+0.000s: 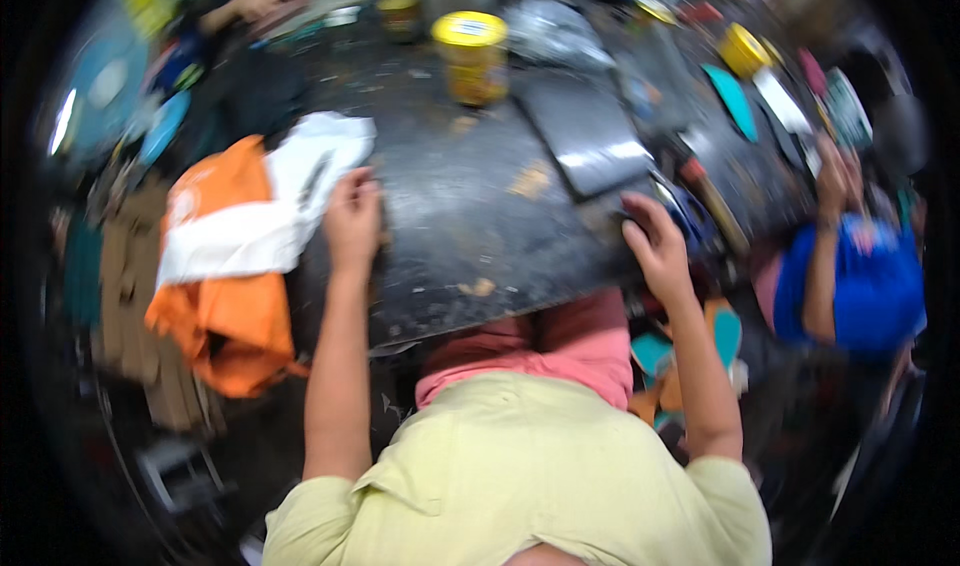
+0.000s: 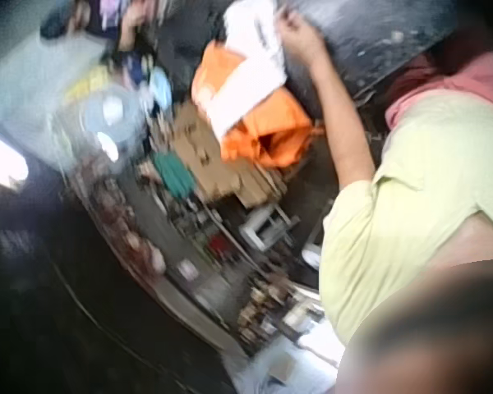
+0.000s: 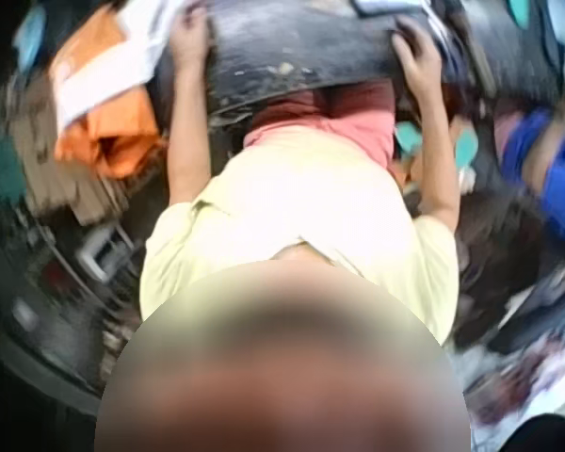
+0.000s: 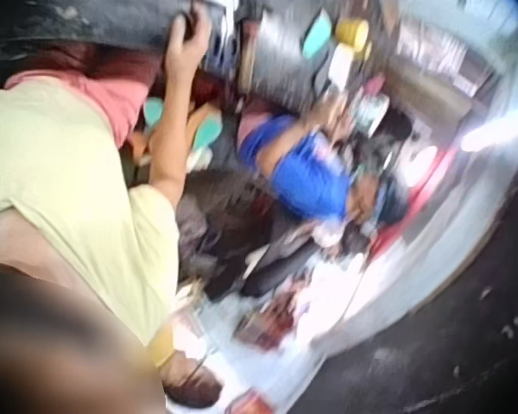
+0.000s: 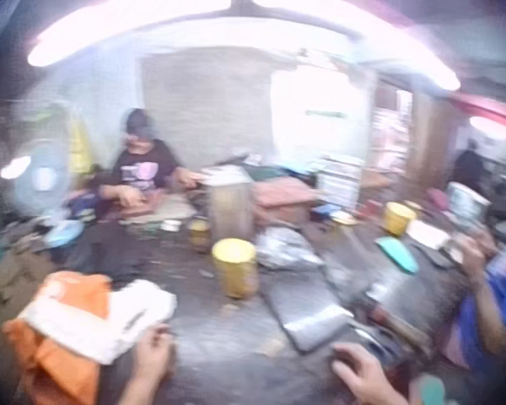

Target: The person wipes a worktable with a white cloth, then uses shears to trim and cut orange and teal leather pieces. They handle multiple leather parts, repositioning them and cutting along edges. The person also opens a yellow-lidded jar and applies its contents to a leather piece.

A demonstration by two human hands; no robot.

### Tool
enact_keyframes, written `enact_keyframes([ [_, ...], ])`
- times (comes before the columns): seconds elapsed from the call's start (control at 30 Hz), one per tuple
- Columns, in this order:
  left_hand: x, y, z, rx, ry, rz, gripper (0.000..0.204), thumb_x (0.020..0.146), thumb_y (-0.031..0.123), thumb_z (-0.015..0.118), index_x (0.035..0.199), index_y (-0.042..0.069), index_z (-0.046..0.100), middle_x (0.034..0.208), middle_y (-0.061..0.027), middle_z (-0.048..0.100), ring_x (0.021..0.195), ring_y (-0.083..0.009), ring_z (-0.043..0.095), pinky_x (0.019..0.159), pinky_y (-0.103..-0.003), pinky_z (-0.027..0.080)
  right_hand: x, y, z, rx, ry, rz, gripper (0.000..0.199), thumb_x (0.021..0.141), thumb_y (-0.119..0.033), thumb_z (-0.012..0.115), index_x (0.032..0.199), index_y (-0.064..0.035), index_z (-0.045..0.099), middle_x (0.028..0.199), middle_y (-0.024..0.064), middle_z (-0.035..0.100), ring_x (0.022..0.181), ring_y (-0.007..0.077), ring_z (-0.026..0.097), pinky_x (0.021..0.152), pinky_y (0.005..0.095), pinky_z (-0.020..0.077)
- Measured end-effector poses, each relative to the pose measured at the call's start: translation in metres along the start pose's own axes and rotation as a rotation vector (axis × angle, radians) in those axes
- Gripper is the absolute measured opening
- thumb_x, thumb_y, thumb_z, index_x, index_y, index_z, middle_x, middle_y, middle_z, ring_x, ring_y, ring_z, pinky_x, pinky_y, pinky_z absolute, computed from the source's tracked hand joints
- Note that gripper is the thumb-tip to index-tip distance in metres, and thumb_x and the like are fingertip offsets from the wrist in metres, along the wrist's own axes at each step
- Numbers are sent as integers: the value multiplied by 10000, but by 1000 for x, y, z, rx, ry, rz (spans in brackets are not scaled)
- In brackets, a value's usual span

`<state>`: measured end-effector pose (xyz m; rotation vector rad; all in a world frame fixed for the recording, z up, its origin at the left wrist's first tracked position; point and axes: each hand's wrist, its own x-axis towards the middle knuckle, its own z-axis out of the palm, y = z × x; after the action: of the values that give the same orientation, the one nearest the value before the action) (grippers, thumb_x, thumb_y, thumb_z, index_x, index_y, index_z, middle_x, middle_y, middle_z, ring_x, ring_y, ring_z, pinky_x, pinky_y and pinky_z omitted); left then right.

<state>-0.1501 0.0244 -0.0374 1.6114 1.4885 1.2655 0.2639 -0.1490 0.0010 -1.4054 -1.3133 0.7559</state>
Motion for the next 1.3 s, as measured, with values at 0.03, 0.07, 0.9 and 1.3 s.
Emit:
enact_keyframes([
  [0.03, 0, -1, -1, 30, -6, 55, 243, 1029, 125, 636, 1235, 16, 707, 1058, -57, 716, 964, -132, 673, 856, -288, 542, -9, 1, -25, 204, -13, 77, 321, 1035, -94, 648, 1337, 9, 624, 1291, 95, 661, 1225, 181, 634, 1082, 333, 470],
  [0.07, 3, -2, -2, -41, -31, 83, 236, 1040, 112, 630, 1238, 9, 704, 1074, -57, 715, 938, -118, 666, 844, -272, 537, -23, 1, -50, 253, 28, 86, 261, 1050, -81, 628, 1291, 17, 640, 1199, 76, 681, 1094, 156, 674, 1009, 314, 512],
  [0.9, 3, -6, -2, -11, -66, 127, 237, 1004, 77, 659, 1223, -1, 704, 1097, -48, 713, 897, -106, 652, 783, -243, 527, -233, 158, -134, -886, 140, 936, 860, 780, -221, 767, 1570, -93, 454, 1555, 316, 464, 1398, 448, 509, 1163, 468, 421],
  [1.3, 15, -30, 1, 42, -93, 189, 256, 1009, 105, 662, 1242, 9, 706, 1123, -76, 739, 912, -120, 675, 800, -259, 543, -285, 117, -162, -1003, 563, 770, 979, 794, -658, 795, 1540, -103, 489, 1412, 252, 603, 1283, 444, 592, 1074, 529, 469],
])
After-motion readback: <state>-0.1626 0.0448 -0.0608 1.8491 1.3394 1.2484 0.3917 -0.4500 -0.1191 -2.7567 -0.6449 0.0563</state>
